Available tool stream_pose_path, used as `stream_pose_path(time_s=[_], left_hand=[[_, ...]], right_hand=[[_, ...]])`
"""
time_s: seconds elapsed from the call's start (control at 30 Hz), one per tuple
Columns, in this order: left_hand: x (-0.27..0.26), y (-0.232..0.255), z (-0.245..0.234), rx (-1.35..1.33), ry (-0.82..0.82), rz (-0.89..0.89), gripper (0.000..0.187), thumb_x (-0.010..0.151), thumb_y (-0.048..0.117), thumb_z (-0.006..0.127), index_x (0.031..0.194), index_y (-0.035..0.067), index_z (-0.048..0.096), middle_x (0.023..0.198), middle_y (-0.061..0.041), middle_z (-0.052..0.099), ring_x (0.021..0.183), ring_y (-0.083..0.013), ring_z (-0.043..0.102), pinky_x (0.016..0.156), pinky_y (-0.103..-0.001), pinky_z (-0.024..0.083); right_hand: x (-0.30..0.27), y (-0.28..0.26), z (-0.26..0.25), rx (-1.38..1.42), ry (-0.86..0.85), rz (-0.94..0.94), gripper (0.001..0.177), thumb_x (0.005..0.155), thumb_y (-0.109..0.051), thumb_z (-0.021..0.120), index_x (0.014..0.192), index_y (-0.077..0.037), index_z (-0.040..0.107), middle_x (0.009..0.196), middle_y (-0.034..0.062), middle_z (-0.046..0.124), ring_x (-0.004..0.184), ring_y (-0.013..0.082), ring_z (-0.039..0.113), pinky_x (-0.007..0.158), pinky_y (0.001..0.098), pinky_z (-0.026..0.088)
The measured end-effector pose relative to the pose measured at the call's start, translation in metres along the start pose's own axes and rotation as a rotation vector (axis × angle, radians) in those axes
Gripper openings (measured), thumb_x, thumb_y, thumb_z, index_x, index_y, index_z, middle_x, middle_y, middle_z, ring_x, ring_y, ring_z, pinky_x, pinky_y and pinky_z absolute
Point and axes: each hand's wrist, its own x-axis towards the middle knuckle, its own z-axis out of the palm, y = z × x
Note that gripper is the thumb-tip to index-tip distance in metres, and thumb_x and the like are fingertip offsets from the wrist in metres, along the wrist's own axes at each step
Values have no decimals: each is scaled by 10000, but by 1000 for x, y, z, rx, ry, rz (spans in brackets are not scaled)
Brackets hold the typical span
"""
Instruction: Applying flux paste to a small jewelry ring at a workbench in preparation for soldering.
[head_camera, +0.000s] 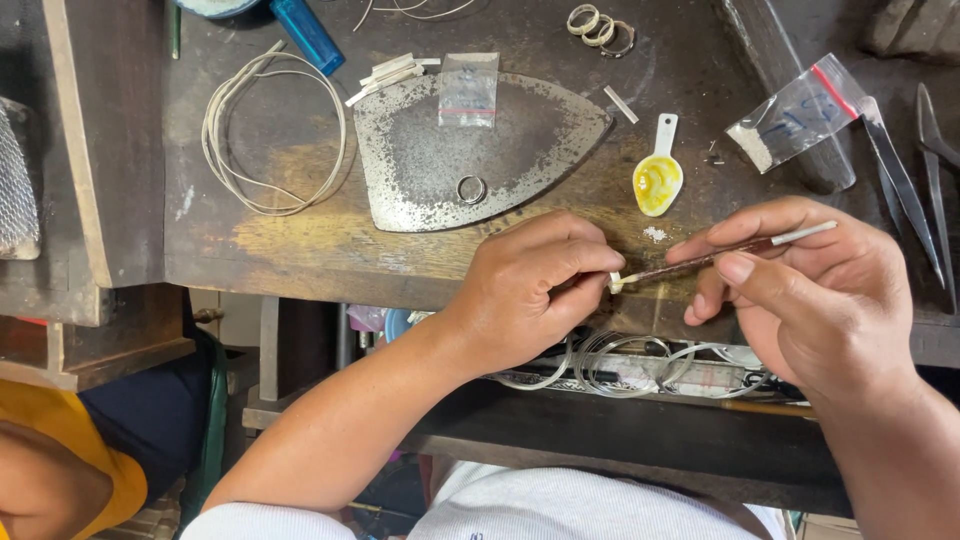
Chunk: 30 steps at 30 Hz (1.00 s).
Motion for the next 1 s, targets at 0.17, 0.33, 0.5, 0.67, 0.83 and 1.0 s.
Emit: stream_pose_path(time_s=[0.17, 0.33, 0.5, 0.67, 0.83, 1.0], left_hand=[[-1, -1, 1, 5, 8, 7, 156, 791, -73, 591, 886, 50, 575, 850, -76, 568, 753, -199, 587, 681, -271, 473], [0, 0, 0, 21, 12, 18, 155, 791, -71, 598, 889, 47, 575, 841, -80, 575, 743, -197, 591, 658, -269, 489], [2, 3, 0, 49, 50, -14, 140, 789, -63, 582, 897, 26, 587, 827, -84, 582, 721, -198, 589, 645, -272, 494], [3, 5, 0, 126, 68, -104, 119, 773, -21, 609, 881, 28, 599, 817, -73, 586, 681, -170, 586, 605, -248, 475], [7, 6, 0, 148, 78, -92, 39, 778, 24, 630, 803, 28, 601, 755, -81, 603, 655, -176, 594, 597, -257, 484], [8, 7, 0, 134, 68, -94, 43, 775, 30, 641, 792, 16, 605, 745, -85, 594, 615, -172, 568, 561, -255, 468]], right_hand=[[1, 0, -2, -5, -10, -2, 139, 737, 19, 522, 858, 88, 522, 799, 337, 571, 442, 268, 528, 479, 323, 537], [1, -1, -4, 37, -16, 5, 135, 745, 30, 514, 870, 79, 525, 802, 335, 573, 447, 268, 541, 477, 317, 536], [3, -4, -10, -69, 69, -73, 113, 807, 4, 523, 843, 111, 520, 695, 263, 546, 435, 253, 529, 461, 282, 504], [6, -11, -14, -377, 103, -240, 199, 883, -42, 474, 884, 155, 508, 617, 217, 516, 518, 244, 555, 672, 324, 528], [9, -25, -4, -660, 121, -208, 66, 837, 94, 565, 888, 136, 559, 655, 176, 599, 329, 88, 405, 352, 160, 289], [10, -28, 1, -692, 162, -132, 41, 847, 78, 566, 880, 99, 578, 627, 153, 599, 352, 78, 404, 324, 149, 214]])
